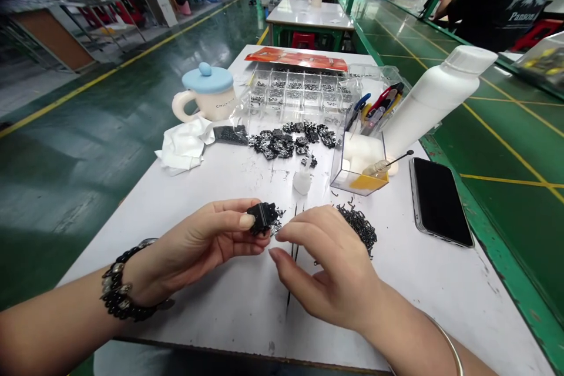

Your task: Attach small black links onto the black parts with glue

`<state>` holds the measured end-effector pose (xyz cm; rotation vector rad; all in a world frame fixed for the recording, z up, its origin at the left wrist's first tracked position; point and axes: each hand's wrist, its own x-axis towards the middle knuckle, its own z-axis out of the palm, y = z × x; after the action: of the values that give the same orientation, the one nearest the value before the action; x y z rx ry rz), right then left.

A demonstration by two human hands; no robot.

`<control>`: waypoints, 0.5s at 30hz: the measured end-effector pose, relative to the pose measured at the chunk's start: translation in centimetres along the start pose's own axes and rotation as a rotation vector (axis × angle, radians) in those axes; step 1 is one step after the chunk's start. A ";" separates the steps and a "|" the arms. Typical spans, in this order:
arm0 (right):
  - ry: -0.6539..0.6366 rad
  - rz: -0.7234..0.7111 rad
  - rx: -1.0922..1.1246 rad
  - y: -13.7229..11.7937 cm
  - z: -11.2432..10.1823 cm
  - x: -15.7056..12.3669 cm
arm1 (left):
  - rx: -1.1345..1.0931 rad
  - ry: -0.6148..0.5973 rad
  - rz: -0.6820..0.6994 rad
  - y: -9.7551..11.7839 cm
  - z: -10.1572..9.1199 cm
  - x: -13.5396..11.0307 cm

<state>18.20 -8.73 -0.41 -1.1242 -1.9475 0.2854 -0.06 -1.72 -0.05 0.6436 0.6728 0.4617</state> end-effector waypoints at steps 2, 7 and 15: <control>0.020 -0.024 -0.010 0.0 0.1 -0.1 | 0.002 -0.030 -0.003 0.0 0.0 0.1; 0.118 0.070 -0.027 0.7 -0.3 0.1 | 0.137 -0.006 0.104 -0.3 0.0 -0.3; -0.322 0.426 -0.260 2.4 -2.3 0.5 | 1.360 -0.066 1.386 -0.3 -0.2 -1.5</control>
<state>21.25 -7.49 -0.07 -1.7586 -2.0451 0.4734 -1.21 -2.69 0.25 2.4454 0.2906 1.2393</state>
